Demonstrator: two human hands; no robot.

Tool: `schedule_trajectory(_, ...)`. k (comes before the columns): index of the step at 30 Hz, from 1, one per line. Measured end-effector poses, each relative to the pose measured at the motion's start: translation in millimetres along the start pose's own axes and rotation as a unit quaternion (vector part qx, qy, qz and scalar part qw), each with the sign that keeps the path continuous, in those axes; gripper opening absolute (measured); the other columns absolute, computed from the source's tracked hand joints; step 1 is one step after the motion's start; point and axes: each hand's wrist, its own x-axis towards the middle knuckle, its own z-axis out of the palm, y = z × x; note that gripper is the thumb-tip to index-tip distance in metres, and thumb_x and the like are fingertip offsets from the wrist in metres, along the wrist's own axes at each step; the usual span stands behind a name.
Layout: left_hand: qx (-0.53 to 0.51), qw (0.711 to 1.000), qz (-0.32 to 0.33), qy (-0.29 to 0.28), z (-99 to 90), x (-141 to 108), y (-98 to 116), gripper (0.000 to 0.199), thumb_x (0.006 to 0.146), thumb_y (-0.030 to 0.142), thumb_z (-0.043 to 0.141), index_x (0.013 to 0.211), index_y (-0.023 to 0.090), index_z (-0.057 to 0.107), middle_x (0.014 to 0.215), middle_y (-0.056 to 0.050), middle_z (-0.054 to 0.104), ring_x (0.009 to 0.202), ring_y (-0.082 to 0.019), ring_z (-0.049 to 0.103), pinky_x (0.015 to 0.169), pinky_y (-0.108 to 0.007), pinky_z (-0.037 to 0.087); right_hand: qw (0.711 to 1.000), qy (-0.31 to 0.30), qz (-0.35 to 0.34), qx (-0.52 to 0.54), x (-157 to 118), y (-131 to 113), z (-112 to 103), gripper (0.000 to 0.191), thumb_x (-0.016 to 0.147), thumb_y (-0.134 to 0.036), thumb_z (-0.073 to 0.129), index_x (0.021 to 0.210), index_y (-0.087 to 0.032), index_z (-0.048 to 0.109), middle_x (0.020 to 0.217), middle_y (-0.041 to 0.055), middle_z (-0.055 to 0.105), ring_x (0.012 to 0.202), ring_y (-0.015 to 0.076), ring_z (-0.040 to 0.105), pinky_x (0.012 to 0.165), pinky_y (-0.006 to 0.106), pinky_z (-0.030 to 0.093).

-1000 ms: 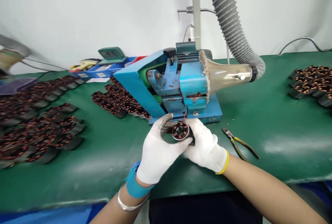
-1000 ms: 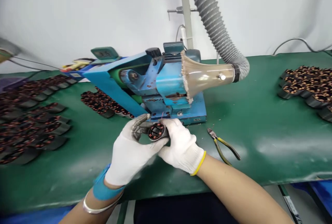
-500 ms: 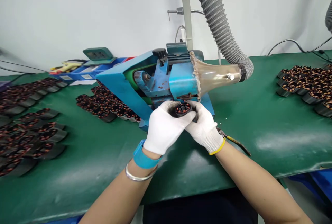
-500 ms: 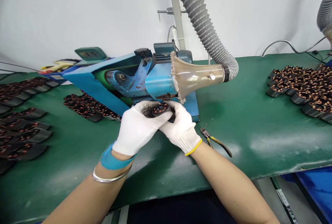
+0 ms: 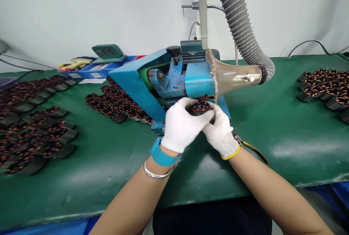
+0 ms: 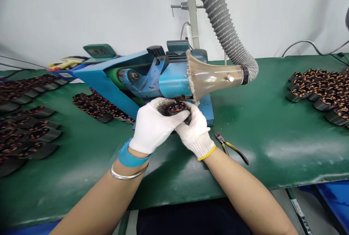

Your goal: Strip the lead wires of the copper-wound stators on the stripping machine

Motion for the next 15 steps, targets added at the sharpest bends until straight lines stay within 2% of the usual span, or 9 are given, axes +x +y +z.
schedule_trajectory(11, 0.005, 1.0, 0.011, 0.013, 3.8, -3, 2, 0.028, 0.062, 0.037, 0.075, 0.083, 0.019, 0.069, 0.084, -0.003, 0.074, 0.081, -0.022, 0.07, 0.072, -0.03, 0.056, 0.999, -0.004, -0.004, 0.05, 0, 3, 0, 0.048, 0.07, -0.025, 0.065, 0.117, -0.017, 0.057, 0.108, 0.0078, 0.069, 0.1, 0.0239, 0.066, 0.093, 0.037, 0.055)
schedule_trajectory(15, -0.035, 0.999, 0.026, -0.009, -8.9, -15, -9, 0.04, 0.06, 0.035, 0.079, 0.094, 0.019, 0.068, 0.094, -0.005, 0.074, 0.089, -0.025, 0.07, 0.082, -0.036, 0.057, 0.999, -0.035, -0.026, -0.004, -7, -8, -11, 0.051, 0.07, -0.022, 0.067, 0.119, -0.019, 0.056, 0.116, 0.0082, 0.065, 0.107, 0.0245, 0.063, 0.1, 0.039, 0.051)
